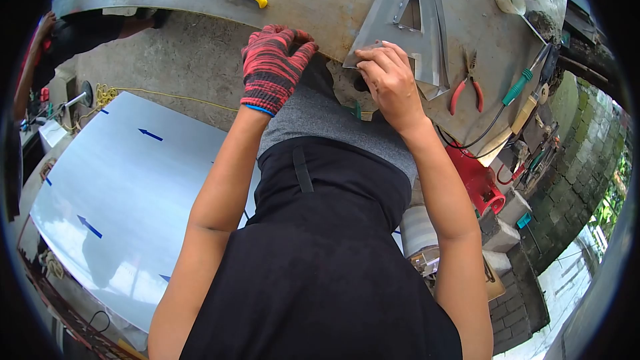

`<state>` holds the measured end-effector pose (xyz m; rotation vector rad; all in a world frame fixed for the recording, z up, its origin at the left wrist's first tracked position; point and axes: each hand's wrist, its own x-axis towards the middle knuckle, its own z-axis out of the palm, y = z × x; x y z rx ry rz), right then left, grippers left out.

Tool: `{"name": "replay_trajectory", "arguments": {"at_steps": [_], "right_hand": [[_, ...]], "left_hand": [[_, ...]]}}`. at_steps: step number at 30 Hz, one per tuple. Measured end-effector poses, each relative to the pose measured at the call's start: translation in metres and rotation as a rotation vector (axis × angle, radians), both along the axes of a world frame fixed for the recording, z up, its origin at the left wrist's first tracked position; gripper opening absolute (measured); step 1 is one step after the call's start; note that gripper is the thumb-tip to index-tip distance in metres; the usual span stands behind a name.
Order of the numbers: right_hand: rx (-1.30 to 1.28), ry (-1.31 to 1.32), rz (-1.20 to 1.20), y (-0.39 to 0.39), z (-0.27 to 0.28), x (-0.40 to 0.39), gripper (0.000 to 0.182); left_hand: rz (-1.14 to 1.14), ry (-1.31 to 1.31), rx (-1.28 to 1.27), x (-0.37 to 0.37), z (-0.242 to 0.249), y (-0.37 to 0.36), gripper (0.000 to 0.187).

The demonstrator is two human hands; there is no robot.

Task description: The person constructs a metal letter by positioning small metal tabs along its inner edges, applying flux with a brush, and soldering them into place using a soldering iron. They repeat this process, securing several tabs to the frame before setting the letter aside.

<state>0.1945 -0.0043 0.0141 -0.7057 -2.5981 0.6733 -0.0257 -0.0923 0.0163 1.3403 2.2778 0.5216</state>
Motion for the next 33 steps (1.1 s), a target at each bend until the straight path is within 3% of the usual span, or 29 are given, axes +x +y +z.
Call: {"name": "replay_trajectory", "arguments": {"at_steps": [4,13,20,33], "right_hand": [[0.005,0.002,-0.007,-0.001,0.001,-0.001,0.010],[-0.012,0.008,-0.018,-0.001,-0.001,0.001,0.010],[-0.006,0.014,-0.010,-0.001,0.000,0.000,0.009],[0.029,0.032,-0.030,-0.003,-0.010,0.005,0.003]], "left_hand": [[-0.147,-0.012,-0.093,0.011,0.013,0.013,0.023],[0.037,-0.038,0.069,0.014,-0.011,0.006,0.025],[-0.038,0.074,-0.018,0.025,0.001,0.011,0.040],[-0.130,0.078,-0.100,0.026,0.001,0.025,0.046]]}}
